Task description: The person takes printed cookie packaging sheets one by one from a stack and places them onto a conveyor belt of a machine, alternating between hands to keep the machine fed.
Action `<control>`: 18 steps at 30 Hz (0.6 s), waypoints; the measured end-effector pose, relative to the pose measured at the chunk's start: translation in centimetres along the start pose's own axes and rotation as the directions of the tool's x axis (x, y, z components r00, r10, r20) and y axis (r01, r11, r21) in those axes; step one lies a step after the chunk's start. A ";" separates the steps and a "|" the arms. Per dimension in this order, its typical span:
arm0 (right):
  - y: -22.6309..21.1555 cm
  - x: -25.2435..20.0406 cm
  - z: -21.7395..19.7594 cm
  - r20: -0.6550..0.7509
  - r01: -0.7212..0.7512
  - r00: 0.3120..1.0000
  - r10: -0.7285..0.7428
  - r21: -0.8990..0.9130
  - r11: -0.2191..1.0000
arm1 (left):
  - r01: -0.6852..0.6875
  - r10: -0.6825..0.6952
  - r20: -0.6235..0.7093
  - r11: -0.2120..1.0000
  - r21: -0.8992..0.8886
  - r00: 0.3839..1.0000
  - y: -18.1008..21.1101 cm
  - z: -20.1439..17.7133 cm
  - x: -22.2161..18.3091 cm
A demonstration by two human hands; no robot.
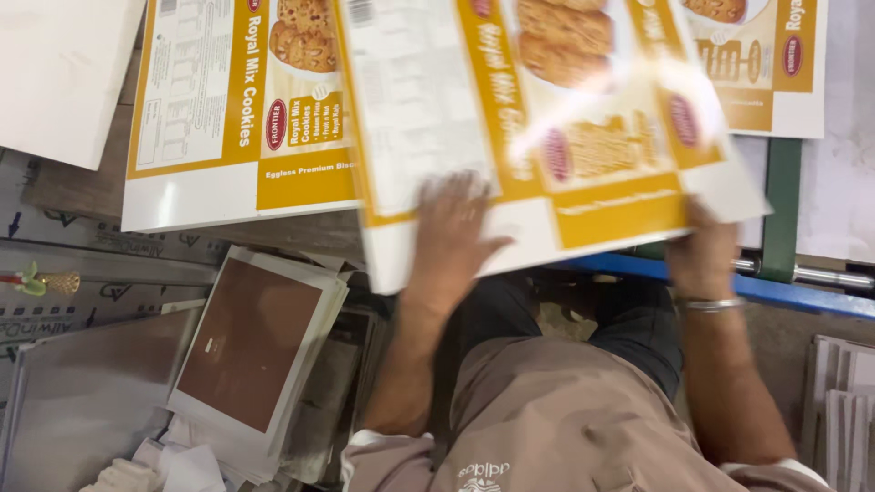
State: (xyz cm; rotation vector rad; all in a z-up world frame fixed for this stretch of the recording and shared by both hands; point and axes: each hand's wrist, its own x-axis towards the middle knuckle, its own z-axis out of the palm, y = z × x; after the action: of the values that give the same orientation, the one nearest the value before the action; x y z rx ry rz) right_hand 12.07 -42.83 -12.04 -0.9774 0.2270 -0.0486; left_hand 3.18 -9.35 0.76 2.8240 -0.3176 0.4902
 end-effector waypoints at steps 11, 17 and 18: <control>-3.4 5.0 -17.6 -0.298 0.366 0.861 -0.411 -0.196 0.910 | 0.025 -0.015 -0.053 0.981 0.194 0.998 -10.3 -3.1 -0.6; -1.8 1.0 -19.6 -0.394 0.276 0.847 -0.356 -0.247 0.929 | 0.021 0.017 -0.187 0.979 0.202 0.982 -10.6 -2.0 -1.3; -1.4 -0.3 -19.8 -0.377 0.282 0.853 -0.361 -0.251 0.926 | 0.024 0.014 -0.192 0.981 0.191 0.981 -10.7 -2.0 -1.5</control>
State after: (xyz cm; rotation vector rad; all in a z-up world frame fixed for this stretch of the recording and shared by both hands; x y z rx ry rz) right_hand 7.67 -59.69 -21.48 -1.1801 0.4661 -0.5623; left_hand 3.95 1.54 -0.26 2.9283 -0.2355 0.8289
